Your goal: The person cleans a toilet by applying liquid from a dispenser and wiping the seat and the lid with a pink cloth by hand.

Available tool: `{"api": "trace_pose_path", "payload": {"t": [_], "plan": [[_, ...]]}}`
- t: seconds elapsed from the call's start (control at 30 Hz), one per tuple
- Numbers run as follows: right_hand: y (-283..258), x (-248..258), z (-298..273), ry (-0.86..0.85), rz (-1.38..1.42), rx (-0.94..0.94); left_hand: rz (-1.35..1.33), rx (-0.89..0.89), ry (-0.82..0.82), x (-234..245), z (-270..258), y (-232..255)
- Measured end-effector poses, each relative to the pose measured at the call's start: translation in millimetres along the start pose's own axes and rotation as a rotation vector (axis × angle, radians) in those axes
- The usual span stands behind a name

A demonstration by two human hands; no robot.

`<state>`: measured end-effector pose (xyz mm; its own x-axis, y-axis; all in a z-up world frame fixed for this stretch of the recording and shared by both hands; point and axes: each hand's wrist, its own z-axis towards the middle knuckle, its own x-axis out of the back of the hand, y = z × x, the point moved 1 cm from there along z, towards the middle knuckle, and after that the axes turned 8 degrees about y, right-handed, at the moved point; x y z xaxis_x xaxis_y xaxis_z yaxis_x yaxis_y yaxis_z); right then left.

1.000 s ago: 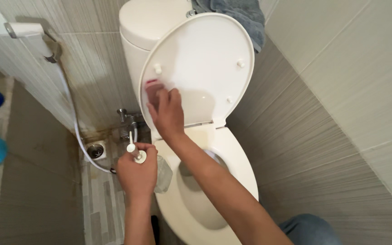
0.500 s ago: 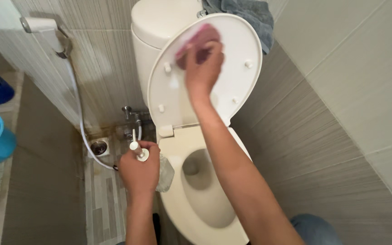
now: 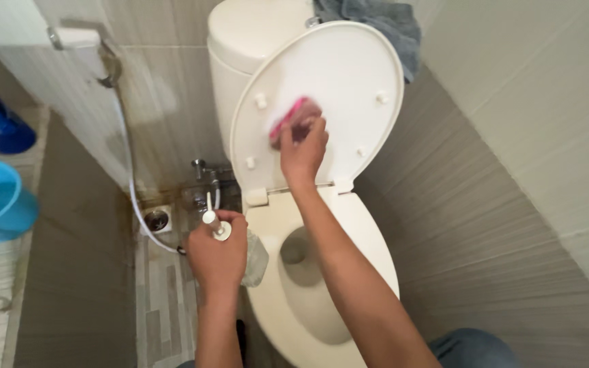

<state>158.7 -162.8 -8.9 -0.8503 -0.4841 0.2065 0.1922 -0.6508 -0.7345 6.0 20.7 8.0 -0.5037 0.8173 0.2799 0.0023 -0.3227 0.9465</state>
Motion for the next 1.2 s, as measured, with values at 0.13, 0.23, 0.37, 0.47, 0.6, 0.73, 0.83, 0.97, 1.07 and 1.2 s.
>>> {"api": "trace_pose_path", "payload": {"t": [0.13, 0.23, 0.37, 0.47, 0.6, 0.73, 0.83, 0.97, 1.07, 1.2], "plan": [[13.1, -12.4, -48.5, -0.213, 0.012, 0.021, -0.019, -0.042, 0.024, -0.7, -0.4, -7.3], [17.0, -5.3, -57.8, -0.414, -0.091, 0.15, 0.062, -0.062, 0.059, -3.2, 3.2, -5.1], [44.8, 21.0, -60.4, -0.543, -0.188, 0.197, 0.03, -0.061, 0.038, 0.5, 2.3, -4.8], [62.2, 41.7, -75.0, -0.6, -0.369, -0.095, 0.034, -0.015, 0.039, 0.6, 2.8, -5.1], [44.6, 38.2, -109.9, -0.701, -0.364, 0.108, 0.061, -0.044, 0.012, -2.8, 0.8, -1.9], [34.2, 38.7, -120.9, -0.691, -0.38, 0.103, 0.004, -0.065, 0.001, -5.3, -3.9, -3.7], [42.3, 41.1, -115.9, -0.58, -0.413, 0.117, -0.009, -0.06, -0.001, -4.3, -2.9, -5.8], [50.1, 34.2, -122.3, -0.593, -0.43, 0.04, 0.002, -0.061, -0.013, -6.9, -2.8, -4.3], [69.0, 38.2, -122.1, -0.606, -0.363, -0.169, -0.005, -0.096, -0.001, -7.8, -4.8, -8.6], [101.2, 58.0, -100.8, -0.435, -0.375, -0.405, 0.064, -0.072, 0.027, -4.2, -8.6, -8.1]]}}
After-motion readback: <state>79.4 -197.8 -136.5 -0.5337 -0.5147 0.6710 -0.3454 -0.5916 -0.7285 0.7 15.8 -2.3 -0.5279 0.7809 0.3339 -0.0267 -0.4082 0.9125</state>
